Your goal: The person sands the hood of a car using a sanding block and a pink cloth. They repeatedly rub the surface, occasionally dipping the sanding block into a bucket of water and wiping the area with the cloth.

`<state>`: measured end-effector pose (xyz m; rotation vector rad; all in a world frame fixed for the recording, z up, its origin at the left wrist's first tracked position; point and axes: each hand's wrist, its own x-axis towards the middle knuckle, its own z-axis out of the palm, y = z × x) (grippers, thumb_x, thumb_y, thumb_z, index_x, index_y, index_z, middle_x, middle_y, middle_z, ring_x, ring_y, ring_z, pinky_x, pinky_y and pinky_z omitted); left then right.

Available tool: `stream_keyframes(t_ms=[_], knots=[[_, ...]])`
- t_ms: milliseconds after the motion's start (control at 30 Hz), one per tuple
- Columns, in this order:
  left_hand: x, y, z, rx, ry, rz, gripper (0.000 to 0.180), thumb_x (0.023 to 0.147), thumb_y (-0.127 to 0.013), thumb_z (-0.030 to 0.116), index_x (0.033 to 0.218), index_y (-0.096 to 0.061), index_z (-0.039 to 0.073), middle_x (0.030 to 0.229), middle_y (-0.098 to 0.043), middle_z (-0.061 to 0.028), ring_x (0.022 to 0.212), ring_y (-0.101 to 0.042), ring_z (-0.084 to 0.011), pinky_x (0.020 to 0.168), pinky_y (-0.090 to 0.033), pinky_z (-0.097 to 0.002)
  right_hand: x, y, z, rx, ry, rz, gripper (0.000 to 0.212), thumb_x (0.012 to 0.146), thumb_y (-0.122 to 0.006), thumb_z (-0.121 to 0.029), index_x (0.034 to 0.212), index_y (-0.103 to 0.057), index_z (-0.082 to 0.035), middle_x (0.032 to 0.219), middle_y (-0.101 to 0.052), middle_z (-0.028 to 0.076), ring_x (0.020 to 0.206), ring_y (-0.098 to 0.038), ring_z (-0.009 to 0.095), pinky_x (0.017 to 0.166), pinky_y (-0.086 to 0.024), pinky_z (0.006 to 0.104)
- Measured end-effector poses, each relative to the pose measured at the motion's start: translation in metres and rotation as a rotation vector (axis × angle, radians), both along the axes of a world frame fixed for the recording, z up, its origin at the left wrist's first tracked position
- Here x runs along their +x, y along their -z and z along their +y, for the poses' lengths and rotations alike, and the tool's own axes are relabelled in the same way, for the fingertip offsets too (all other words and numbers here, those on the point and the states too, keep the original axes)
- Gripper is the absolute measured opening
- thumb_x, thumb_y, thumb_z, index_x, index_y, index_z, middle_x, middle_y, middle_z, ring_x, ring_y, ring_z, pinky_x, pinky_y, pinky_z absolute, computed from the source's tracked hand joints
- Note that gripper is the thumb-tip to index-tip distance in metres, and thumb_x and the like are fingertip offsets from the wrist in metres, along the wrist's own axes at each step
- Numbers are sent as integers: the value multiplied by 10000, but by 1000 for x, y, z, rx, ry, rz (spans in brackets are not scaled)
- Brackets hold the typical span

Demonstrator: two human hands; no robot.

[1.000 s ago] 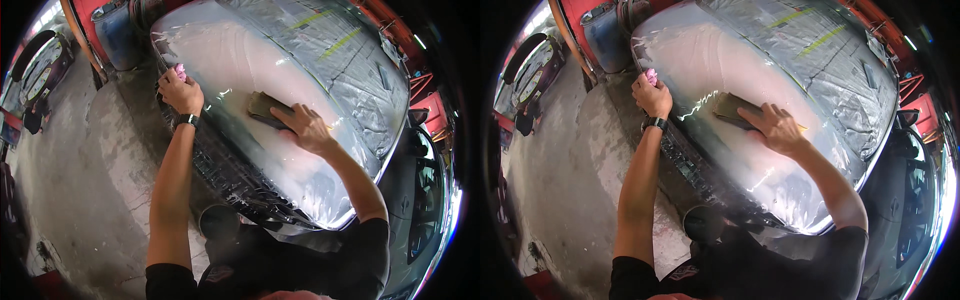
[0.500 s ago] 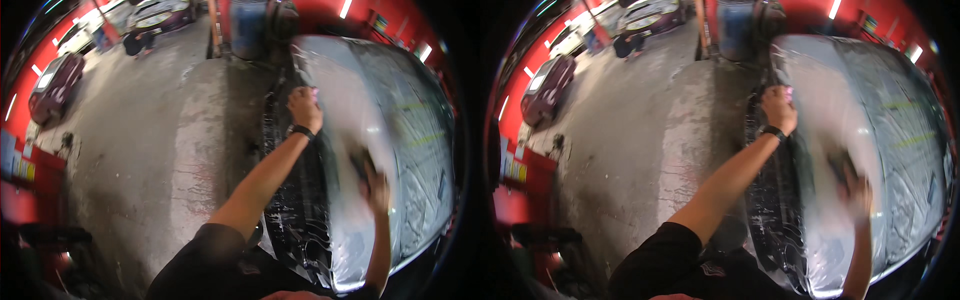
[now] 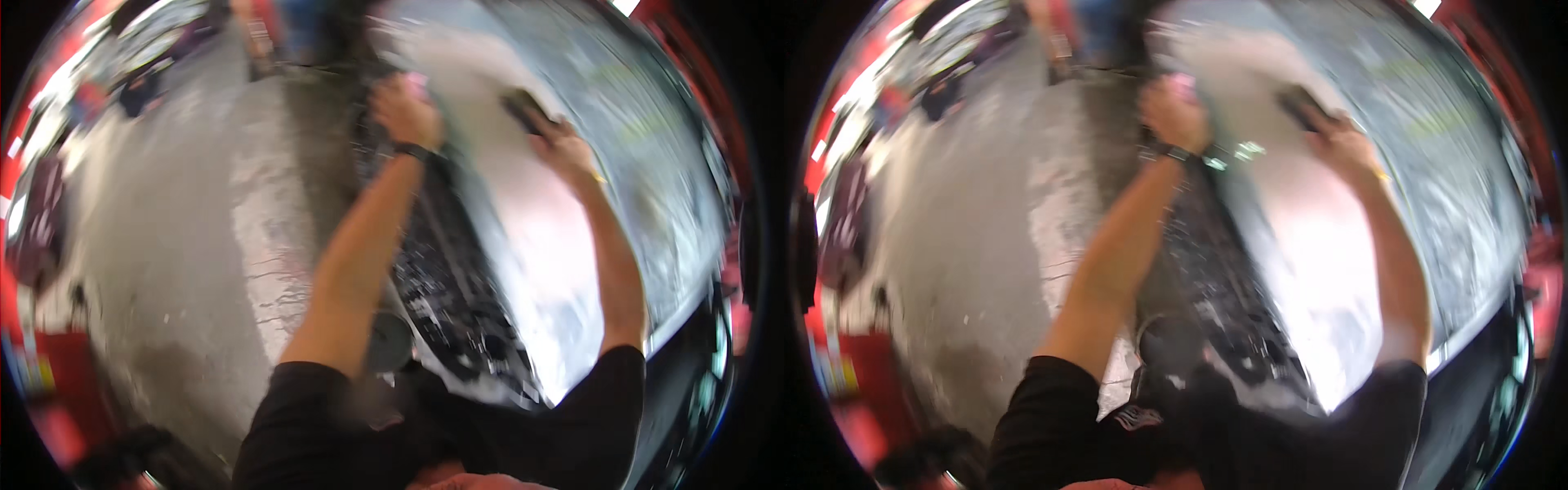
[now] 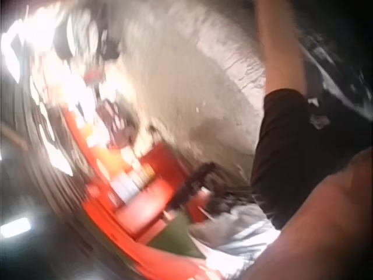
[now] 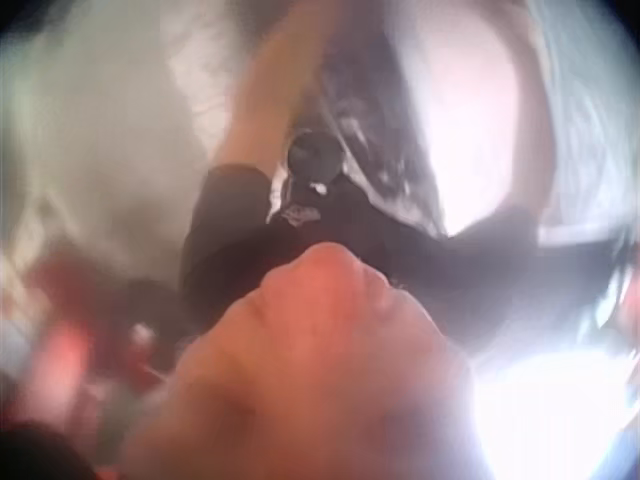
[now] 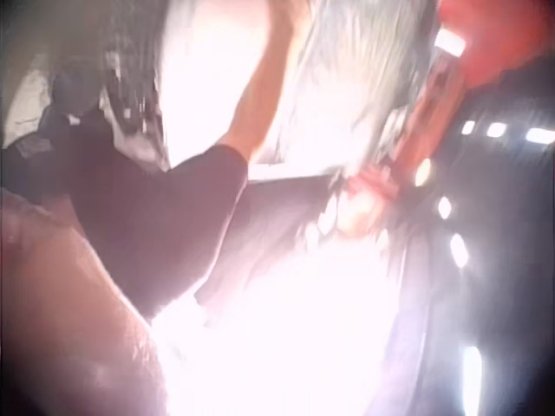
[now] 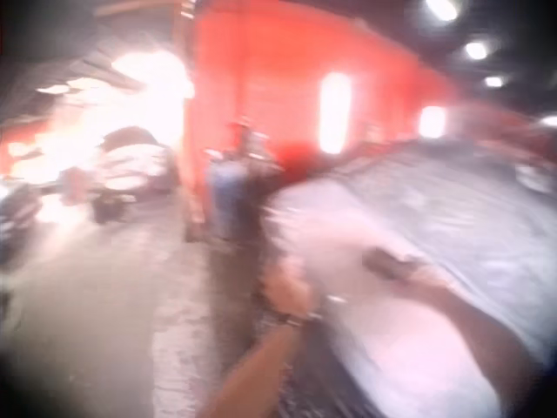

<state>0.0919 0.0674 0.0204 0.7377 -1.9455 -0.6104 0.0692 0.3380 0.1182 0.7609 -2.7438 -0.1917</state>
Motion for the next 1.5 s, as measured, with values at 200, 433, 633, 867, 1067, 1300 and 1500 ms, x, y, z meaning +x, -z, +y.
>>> stream_keyframes(t_ms=[200, 433, 633, 867, 1067, 1300, 1500], knots=[[8, -11, -15, 160, 183, -157, 407, 822, -690, 188, 1204, -571, 111, 1269, -523, -180, 1157, -526, -392, 924, -443, -575, 176, 19, 73, -101, -294, 58, 554, 899, -620, -499, 1403, -584, -273, 988, -512, 115, 863, -584, 288, 734, -523, 452], [1, -17, 11, 140, 273, -126, 417, 847, -683, 200, 1243, -569, 134, 1310, -505, -150, 1183, -512, -382, 953, -432, -559, -52, -10, 16, -29, 173, 13, 544, 952, -504, -569, 1466, -459, -396, 1286, -563, 153, 1144, -615, 339, 878, -543, 481], [3, -11, -8, 148, 143, -160, 415, 859, -671, 230, 1259, -587, 161, 1295, -550, -148, 1200, -520, -386, 983, -438, -557, 54, 22, 2, -71, -123, 102, 517, 957, -568, -490, 1453, -505, -356, 1096, -562, 178, 971, -623, 332, 789, -550, 476], [4, -6, -11, 139, 161, -119, 406, 851, -667, 223, 1243, -589, 156, 1304, -532, -152, 1188, -524, -397, 960, -441, -569, 91, 14, -3, -62, -142, 26, 520, 925, -627, -482, 1425, -535, -374, 1057, -547, 169, 908, -621, 328, 737, -559, 437], [4, -20, 17, 142, 252, -68, 402, 842, -667, 211, 1230, -585, 151, 1294, -528, -152, 1166, -531, -405, 940, -449, -571, -78, -3, -68, -48, 169, 59, 508, 959, -536, -513, 1434, -513, -335, 1251, -577, 188, 1131, -611, 386, 888, -539, 494], [7, -10, -10, 158, 161, -96, 431, 828, -686, 202, 1240, -570, 148, 1298, -527, -148, 1186, -516, -400, 948, -441, -565, 113, 15, -39, -57, -142, -11, 547, 883, -684, -432, 1405, -554, -330, 1092, -543, 167, 1009, -629, 343, 789, -579, 479], [13, -14, -2, 162, 221, -86, 413, 831, -680, 185, 1229, -575, 153, 1287, -525, -148, 1178, -511, -404, 945, -423, -580, -19, 4, -80, -57, -40, -45, 531, 935, -585, -490, 1432, -508, -321, 1263, -540, 211, 1161, -586, 397, 891, -528, 539]])
